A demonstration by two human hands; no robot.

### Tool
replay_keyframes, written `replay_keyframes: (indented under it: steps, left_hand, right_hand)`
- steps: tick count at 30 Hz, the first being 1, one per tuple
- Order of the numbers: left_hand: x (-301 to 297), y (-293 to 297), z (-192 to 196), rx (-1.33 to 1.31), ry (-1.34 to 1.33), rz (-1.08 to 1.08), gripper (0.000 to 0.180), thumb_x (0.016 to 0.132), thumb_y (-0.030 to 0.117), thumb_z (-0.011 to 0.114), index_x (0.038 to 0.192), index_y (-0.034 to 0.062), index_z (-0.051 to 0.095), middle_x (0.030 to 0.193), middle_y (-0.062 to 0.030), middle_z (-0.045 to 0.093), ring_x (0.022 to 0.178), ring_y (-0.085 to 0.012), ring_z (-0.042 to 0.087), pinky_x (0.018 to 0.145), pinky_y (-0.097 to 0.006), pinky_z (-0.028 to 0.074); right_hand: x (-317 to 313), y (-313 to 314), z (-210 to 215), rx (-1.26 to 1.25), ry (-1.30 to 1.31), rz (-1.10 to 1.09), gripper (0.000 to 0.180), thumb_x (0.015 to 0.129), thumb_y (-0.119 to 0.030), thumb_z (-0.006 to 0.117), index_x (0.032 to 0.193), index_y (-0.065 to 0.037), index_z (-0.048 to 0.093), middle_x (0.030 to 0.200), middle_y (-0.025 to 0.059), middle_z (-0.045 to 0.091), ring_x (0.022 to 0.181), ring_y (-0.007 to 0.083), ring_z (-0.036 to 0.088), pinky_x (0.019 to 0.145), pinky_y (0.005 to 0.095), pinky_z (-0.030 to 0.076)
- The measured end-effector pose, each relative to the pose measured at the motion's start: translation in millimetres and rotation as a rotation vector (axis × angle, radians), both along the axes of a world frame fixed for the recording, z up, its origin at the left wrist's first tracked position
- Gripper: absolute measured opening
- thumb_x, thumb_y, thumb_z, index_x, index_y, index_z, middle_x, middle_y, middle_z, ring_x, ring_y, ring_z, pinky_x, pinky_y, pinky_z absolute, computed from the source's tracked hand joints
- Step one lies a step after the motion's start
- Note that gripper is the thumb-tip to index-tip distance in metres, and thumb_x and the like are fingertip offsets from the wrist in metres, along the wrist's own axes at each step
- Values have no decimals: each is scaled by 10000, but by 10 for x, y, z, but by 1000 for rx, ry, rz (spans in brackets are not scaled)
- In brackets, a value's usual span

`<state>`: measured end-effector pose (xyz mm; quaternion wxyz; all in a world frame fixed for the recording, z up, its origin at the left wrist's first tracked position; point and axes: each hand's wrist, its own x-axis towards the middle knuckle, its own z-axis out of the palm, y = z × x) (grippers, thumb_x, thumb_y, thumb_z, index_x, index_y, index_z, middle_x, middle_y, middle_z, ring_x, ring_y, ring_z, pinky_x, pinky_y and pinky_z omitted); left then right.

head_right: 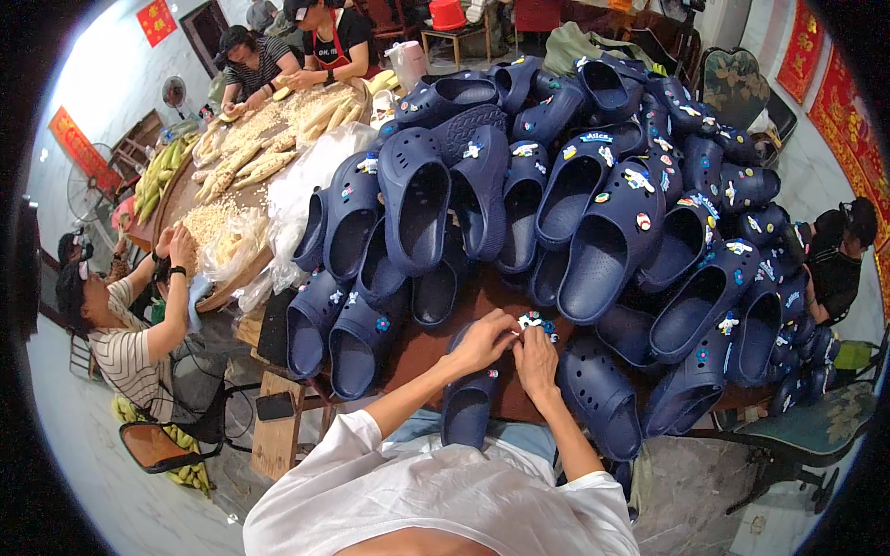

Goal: Manually attaching decorative charms to rubber clogs.

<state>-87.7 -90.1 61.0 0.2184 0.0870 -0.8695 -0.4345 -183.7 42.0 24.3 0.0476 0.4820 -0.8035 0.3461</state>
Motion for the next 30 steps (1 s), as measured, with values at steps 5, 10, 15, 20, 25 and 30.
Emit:
replay_keyframes:
  steps: [5,10,15,20,25,30]
  left_hand:
    - [-244,53,-231,21,41,-34,180,855,29,642,1033,8,621,974,-198,609,917,-419,612,795,-457,496]
    - [-256,15,-325,-7,-7,-124,180,860,34,636,1038,10,631,965,-190,654,961,-388,626,831,-460,498]
    - [15,-74,-59,-46,79,-96,225,857,48,648,1080,28,636,1011,-166,651,976,-366,615,857,-451,490]
    - [650,-9,58,-164,-31,210,244,865,143,690,1074,36,620,1043,-172,607,945,-369,618,810,-444,506]
    - [1036,142,73,-99,-330,411,474,865,432,710,1081,42,549,1015,-206,614,856,-418,657,713,-490,528]
    - [1107,174,-28,83,-428,439,471,895,417,676,1104,40,487,965,-225,670,844,-437,669,714,-512,531]
  right_hand:
    - [85,177,14,69,-221,-40,145,954,-151,539,962,-6,527,866,219,599,799,431,609,693,518,476]
    - [270,230,120,147,-461,55,221,970,-220,515,1005,-5,543,819,240,665,795,429,657,680,509,492]
    - [310,226,181,158,-654,125,355,902,-364,671,918,-25,571,716,166,658,669,311,677,644,418,510]
    - [402,169,225,248,-548,101,396,885,-403,692,839,-28,572,679,150,644,630,294,656,609,409,504]
    - [486,105,260,255,-209,55,341,945,-323,571,810,-10,580,741,206,664,683,402,657,612,493,517]
    - [483,95,224,234,-142,71,242,944,-215,552,830,-5,585,765,211,667,680,405,658,631,508,531]
